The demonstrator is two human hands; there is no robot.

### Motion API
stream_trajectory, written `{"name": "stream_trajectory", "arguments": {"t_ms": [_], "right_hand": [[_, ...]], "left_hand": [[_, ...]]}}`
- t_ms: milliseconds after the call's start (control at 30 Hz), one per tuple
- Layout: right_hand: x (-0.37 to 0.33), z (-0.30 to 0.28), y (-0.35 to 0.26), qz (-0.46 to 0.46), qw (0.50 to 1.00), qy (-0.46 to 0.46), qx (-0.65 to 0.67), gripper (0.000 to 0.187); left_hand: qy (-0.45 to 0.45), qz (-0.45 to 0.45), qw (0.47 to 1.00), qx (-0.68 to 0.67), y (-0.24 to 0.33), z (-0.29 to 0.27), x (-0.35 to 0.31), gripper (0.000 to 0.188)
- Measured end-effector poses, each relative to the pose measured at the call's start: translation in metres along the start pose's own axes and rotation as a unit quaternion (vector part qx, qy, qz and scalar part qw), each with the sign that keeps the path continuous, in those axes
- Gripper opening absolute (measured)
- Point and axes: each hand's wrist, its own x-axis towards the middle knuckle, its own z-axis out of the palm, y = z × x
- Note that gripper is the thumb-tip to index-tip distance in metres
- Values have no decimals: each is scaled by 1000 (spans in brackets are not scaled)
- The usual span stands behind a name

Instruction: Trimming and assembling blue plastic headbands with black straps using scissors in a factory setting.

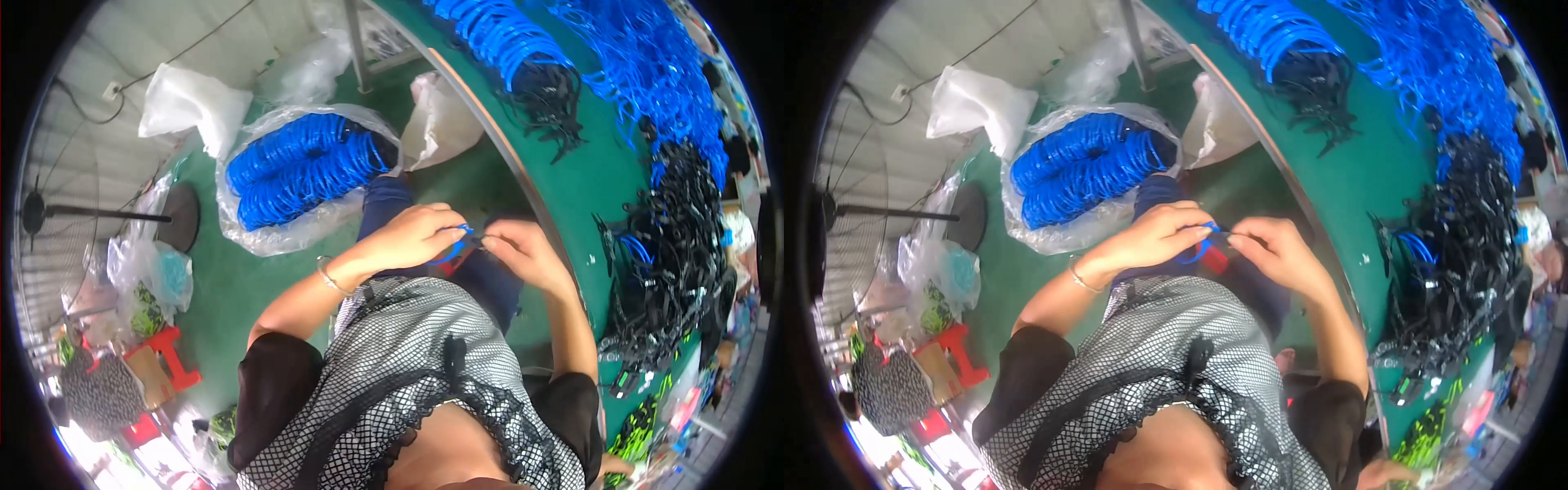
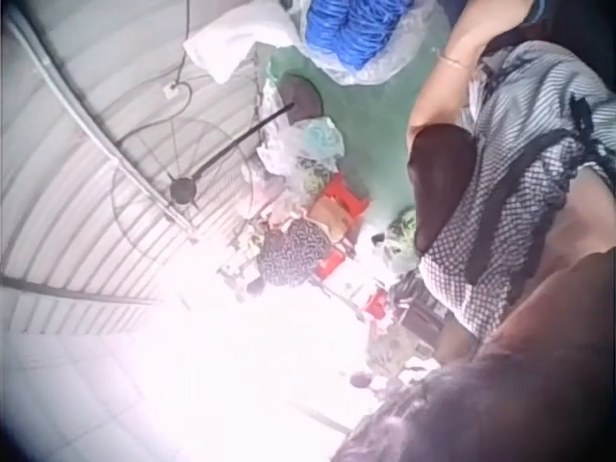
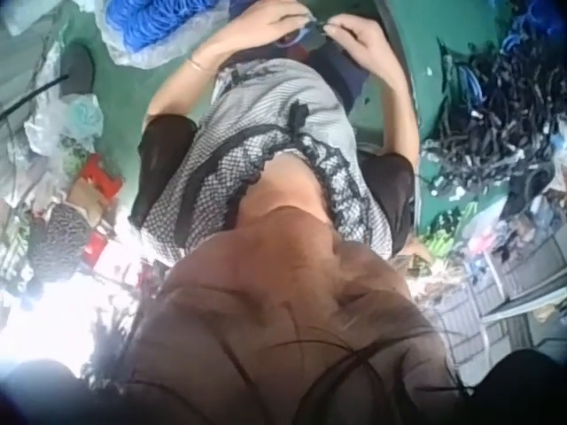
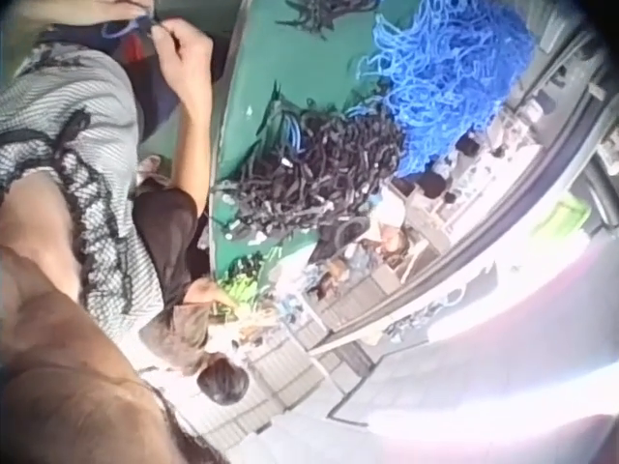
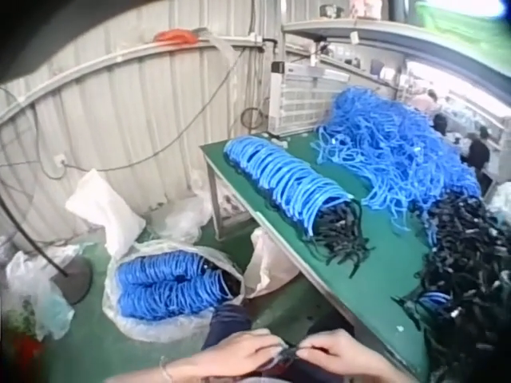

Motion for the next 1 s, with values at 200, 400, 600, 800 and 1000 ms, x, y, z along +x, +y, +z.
{"name": "stream_trajectory", "arguments": {"t_ms": [200, 400, 600, 800, 1000], "right_hand": [[8, -12, -8, -57, 991, -49, -114, 14], [9, -6, -9, -125, 967, -24, -223, 19], [3, -18, 21, -80, 991, -105, 17, 17], [-25, -18, 47, -103, 992, -10, 75, 17], [-62, -49, 37, -56, 994, 63, 69, 15]], "left_hand": [[-63, -7, 997, -52, 8, -5, 2, 23], [-49, -18, 999, -11, 11, 8, 6, 24], [-63, -22, 996, -61, 18, 18, 4, 19], [-146, -18, 971, -186, 33, 23, -3, 20], [-150, -130, 954, -224, 68, -18, 49, 26]]}}
